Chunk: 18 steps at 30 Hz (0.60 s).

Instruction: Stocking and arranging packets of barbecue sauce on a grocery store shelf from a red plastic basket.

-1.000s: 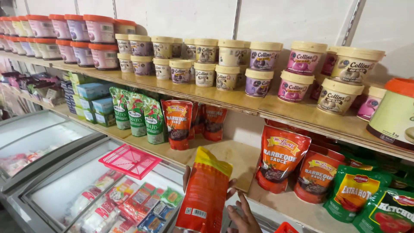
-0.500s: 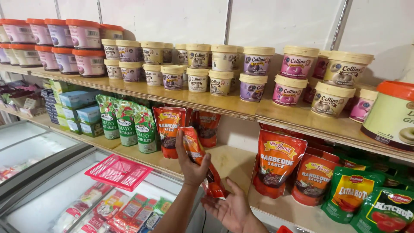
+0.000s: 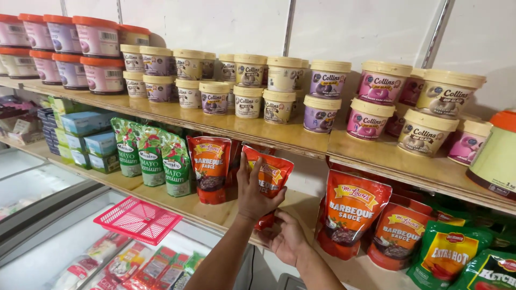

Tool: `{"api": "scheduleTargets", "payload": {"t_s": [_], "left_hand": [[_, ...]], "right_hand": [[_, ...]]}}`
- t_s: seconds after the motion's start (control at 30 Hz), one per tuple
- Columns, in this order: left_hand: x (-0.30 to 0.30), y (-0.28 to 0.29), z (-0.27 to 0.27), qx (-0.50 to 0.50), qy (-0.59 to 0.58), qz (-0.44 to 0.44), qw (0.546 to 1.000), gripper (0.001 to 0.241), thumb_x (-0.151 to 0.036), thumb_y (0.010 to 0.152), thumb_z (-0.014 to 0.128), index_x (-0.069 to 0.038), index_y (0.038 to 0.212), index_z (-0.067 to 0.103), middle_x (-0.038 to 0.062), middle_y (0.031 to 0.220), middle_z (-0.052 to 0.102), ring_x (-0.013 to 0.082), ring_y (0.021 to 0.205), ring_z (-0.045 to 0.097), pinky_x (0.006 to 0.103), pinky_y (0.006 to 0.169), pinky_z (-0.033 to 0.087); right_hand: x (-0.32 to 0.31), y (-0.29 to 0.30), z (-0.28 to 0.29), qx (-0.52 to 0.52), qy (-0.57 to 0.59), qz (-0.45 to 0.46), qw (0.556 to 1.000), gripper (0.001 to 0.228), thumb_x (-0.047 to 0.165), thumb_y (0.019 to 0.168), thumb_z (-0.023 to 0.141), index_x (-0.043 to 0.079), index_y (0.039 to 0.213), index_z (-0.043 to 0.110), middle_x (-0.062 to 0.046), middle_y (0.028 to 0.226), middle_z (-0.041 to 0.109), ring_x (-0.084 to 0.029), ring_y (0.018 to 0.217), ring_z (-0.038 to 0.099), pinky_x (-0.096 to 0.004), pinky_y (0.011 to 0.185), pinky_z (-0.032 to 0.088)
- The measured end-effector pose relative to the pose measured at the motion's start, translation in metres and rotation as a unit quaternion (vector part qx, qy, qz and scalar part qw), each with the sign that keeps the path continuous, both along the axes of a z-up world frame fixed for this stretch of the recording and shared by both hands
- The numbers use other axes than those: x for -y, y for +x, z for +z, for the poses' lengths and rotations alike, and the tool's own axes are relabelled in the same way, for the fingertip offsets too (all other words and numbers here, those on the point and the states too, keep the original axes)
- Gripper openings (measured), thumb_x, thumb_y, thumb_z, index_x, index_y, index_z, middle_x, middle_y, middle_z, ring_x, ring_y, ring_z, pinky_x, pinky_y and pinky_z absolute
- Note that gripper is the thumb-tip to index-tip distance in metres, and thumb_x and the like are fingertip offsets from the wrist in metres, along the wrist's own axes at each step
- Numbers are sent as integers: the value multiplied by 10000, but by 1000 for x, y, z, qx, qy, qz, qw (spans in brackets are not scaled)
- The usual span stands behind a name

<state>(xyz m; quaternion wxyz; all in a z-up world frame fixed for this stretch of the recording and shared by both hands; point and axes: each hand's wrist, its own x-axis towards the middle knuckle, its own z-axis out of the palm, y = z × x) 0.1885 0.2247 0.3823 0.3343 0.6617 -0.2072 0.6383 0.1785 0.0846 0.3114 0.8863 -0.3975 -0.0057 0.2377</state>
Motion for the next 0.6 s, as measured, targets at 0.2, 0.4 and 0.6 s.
{"api": "scheduleTargets", "payload": {"t_s": [0.2, 0.4, 0.6], "left_hand": [[-3, 36, -4, 8, 8, 60, 998, 999, -429, 697, 898, -105, 1508, 415, 333, 1640, 227, 484, 1393, 414, 545, 1127, 409], [-8, 53, -15, -54, -36, 80, 995, 1065, -455, 670, 908, -103, 1531, 391, 351, 1659, 153, 527, 1466, 335, 562, 1159, 371], [-1, 26, -20, -100, -56, 75, 991, 1254, -476, 675, 912, -77, 1613, 181, 379, 1647, 25, 597, 1510, 191, 597, 1206, 296]], "right_hand": [[-2, 2, -4, 66, -215, -81, 971, 469, 368, 966, 607, 72, 1325, 544, -76, 1155, 665, -222, 1074, 640, -372, 975, 528], [-1, 20, -31, 236, -401, -124, 876, 575, 264, 948, 650, 58, 1462, 497, -69, 1155, 701, -159, 1085, 653, -292, 984, 496], [-5, 13, -26, 256, -426, -123, 859, 435, 209, 944, 645, 37, 1342, 608, -20, 1146, 721, -133, 1074, 660, -284, 967, 505]]}}
